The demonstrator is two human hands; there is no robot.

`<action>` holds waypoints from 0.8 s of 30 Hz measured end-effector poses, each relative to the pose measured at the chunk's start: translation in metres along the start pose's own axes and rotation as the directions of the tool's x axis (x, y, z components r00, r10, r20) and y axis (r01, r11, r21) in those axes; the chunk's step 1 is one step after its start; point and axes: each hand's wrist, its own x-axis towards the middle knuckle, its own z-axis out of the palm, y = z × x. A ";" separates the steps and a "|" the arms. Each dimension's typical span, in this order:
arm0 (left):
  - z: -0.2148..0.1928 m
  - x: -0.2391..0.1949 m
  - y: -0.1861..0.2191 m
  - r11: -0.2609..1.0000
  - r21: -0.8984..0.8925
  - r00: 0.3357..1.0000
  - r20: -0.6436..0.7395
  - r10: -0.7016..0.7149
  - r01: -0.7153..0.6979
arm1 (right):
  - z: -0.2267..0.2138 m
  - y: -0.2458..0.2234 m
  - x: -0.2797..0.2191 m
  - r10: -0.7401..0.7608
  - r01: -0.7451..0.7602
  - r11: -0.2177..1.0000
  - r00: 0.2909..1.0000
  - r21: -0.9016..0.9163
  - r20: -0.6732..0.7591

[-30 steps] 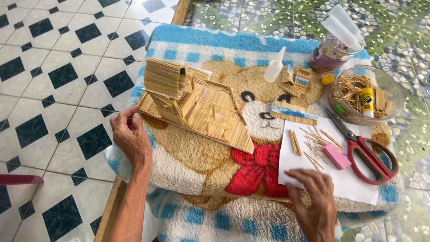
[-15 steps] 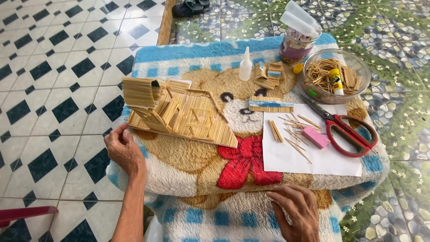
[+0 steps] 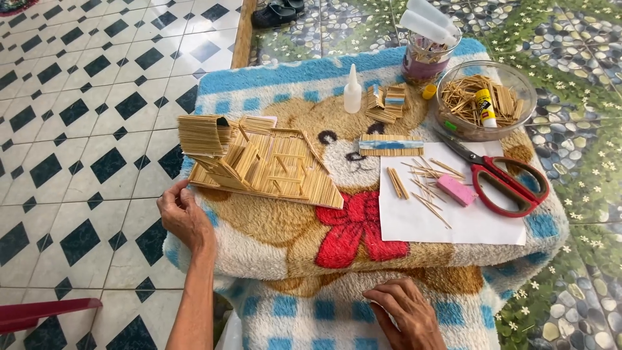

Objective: The person assembles a small wooden structure using thin wooden sticks and glue. They apply glue to the sticks, place them onto the model, and adjust the pieces to fit. The person also uses scissors to trim excess material from the sticks.

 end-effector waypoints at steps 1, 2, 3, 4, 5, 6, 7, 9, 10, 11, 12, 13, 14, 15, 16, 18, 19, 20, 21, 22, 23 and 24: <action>-0.001 0.001 0.001 1.000 0.005 1.000 -0.002 -0.003 0.003 | 0.000 0.001 0.000 0.007 -0.007 1.000 1.000 0.000 0.015; 0.000 -0.001 0.002 1.000 0.008 1.000 0.002 -0.008 0.008 | 0.000 0.001 -0.002 0.018 -0.018 1.000 0.999 -0.004 0.031; -0.001 0.001 -0.004 1.000 0.003 1.000 0.009 -0.011 0.011 | 0.000 0.001 0.000 0.024 -0.023 1.000 0.999 -0.011 0.032; 0.001 0.001 -0.008 0.998 0.015 0.998 -0.027 0.062 -0.061 | -0.002 0.002 0.001 -0.004 0.003 1.000 0.999 0.024 0.033; 0.003 0.001 -0.013 0.991 0.028 0.989 -0.063 0.134 -0.133 | -0.005 0.003 0.002 -0.032 0.030 0.998 0.999 0.060 0.034; 0.001 -0.003 -0.003 0.992 0.016 0.990 -0.048 0.129 -0.129 | -0.007 0.001 0.003 -0.019 0.017 0.999 0.999 0.045 0.035; -0.002 -0.006 0.007 0.997 -0.060 0.999 0.007 0.051 -0.050 | -0.010 0.001 0.004 0.006 -0.009 0.997 0.999 0.076 0.051; -0.002 -0.006 0.014 0.989 -0.143 0.996 0.085 -0.018 0.031 | -0.014 0.000 0.007 0.042 -0.047 0.995 0.997 0.092 0.058; -0.001 -0.006 0.010 0.993 -0.120 0.998 0.057 -0.001 0.008 | -0.016 0.000 0.008 0.020 -0.024 0.994 0.999 0.106 0.039; 0.001 -0.005 0.007 0.995 -0.096 0.999 0.029 0.017 -0.014 | -0.017 0.000 0.009 -0.002 0.000 0.993 1.000 0.118 0.021; 0.003 -0.005 0.003 0.994 -0.109 0.999 0.044 0.017 -0.012 | -0.018 0.001 0.009 0.010 -0.012 0.995 1.000 0.103 0.016; 0.005 -0.005 0.000 0.995 -0.079 0.998 0.012 0.063 -0.062 | -0.018 0.003 0.008 0.014 -0.015 0.995 1.000 0.100 0.015; 0.004 -0.005 -0.004 0.993 -0.042 0.994 -0.020 0.109 -0.110 | -0.018 0.003 0.007 0.019 -0.020 0.994 1.000 0.103 0.015; 0.005 -0.007 -0.008 0.993 -0.049 0.994 -0.005 0.109 -0.109 | -0.019 0.003 0.005 0.032 -0.033 0.995 0.999 0.094 0.013; 0.006 -0.006 -0.013 0.987 -0.015 0.987 -0.009 0.163 -0.163 | -0.019 0.004 0.005 0.060 -0.063 0.992 0.998 0.112 0.024; 0.007 -0.007 -0.018 0.976 0.014 0.976 0.000 0.217 -0.217 | -0.018 0.005 0.004 0.099 -0.102 0.987 0.995 0.125 0.032; 0.007 -0.007 -0.019 0.975 0.012 0.975 0.000 0.224 -0.224 | -0.018 0.005 0.003 0.103 -0.107 0.985 0.994 0.138 0.032; 0.008 -0.007 -0.019 0.973 0.008 0.973 -0.003 0.229 -0.229 | -0.019 0.006 0.003 0.105 -0.109 0.983 0.994 0.149 0.032; 0.008 -0.007 -0.021 0.973 -0.001 0.973 0.004 0.229 -0.229 | -0.020 0.006 0.003 0.112 -0.115 0.983 0.993 0.141 0.029; 0.008 -0.007 -0.022 0.974 -0.001 0.974 0.007 0.226 -0.226 | -0.020 0.006 0.003 0.120 -0.123 0.982 0.992 0.143 0.036; 0.008 -0.007 -0.023 0.975 -0.001 0.975 0.009 0.224 -0.224 | -0.021 0.007 0.002 0.127 -0.132 0.980 0.991 0.146 0.043; 0.010 -0.006 -0.031 0.975 -0.011 0.974 0.020 0.224 -0.224 | -0.021 0.009 0.002 0.138 -0.142 0.980 0.990 0.136 0.039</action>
